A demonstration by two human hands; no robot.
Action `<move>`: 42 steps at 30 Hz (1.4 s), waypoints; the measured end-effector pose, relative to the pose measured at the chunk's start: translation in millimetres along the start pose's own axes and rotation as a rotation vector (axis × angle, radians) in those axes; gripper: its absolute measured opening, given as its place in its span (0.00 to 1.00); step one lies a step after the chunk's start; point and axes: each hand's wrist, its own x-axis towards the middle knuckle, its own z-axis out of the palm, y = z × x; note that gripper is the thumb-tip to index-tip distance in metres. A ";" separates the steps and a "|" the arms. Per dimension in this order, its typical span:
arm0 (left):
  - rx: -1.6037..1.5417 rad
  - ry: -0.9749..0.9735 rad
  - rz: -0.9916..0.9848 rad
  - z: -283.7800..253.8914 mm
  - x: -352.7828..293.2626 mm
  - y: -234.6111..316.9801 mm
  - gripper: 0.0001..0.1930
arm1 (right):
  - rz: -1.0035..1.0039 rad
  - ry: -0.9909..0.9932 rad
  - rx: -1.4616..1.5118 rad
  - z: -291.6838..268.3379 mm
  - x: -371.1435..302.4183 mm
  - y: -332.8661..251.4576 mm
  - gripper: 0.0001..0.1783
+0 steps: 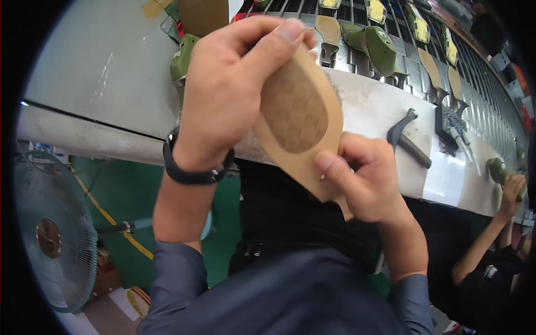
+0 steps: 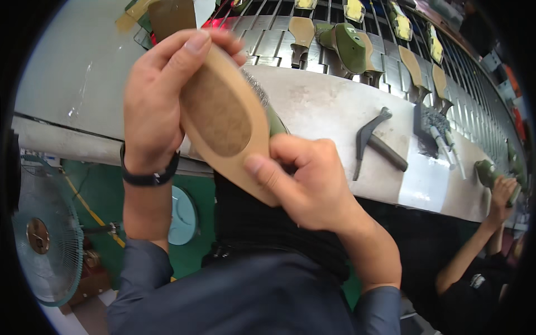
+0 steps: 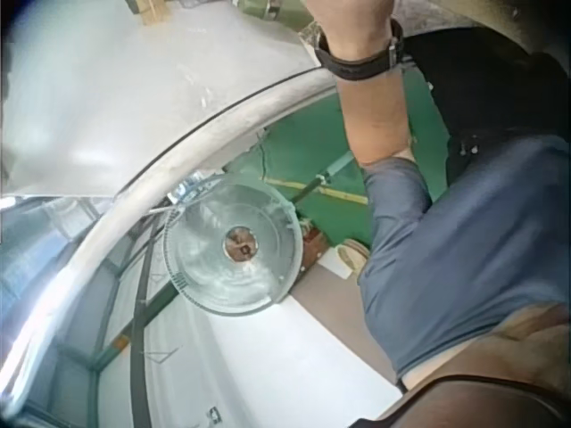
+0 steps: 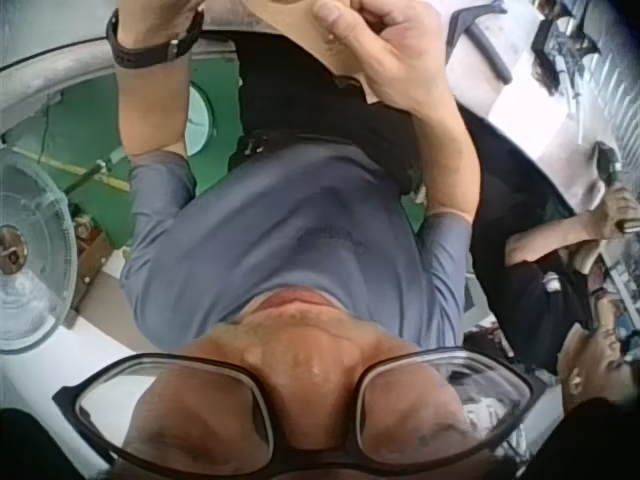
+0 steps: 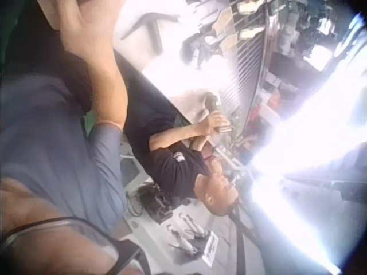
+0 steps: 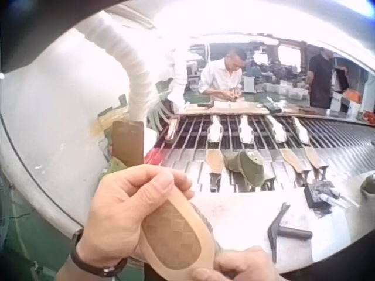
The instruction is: The person applies adhesive to shoes using a syringe, presses and attaches the outsoles by hand, and hammers along the edges using a cobbler hammer.
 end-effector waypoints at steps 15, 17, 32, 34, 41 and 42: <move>-0.243 -0.148 -0.044 17.5 36.8 -10.0 0.16 | 0.006 0.204 0.030 -3.2 -2.2 0.1 0.15; -0.291 -0.206 0.003 8.6 33.7 -14.5 0.16 | 0.018 0.229 0.094 3.7 -4.0 -2.6 0.14; -0.185 -0.339 0.253 7.1 15.7 -19.8 0.24 | -0.551 0.504 -0.364 -14.5 25.3 -18.9 0.22; -0.238 -0.221 0.434 43.8 8.4 -19.1 0.29 | -0.500 0.373 -0.326 -28.1 33.7 -44.8 0.34; -0.602 -0.200 -0.139 38.0 2.6 -107.5 0.43 | 0.077 0.328 0.083 -112.3 -14.2 -27.3 0.21; -0.644 -0.195 -0.214 32.4 -10.1 -128.1 0.44 | 0.095 0.491 0.263 -115.7 -30.1 -1.6 0.22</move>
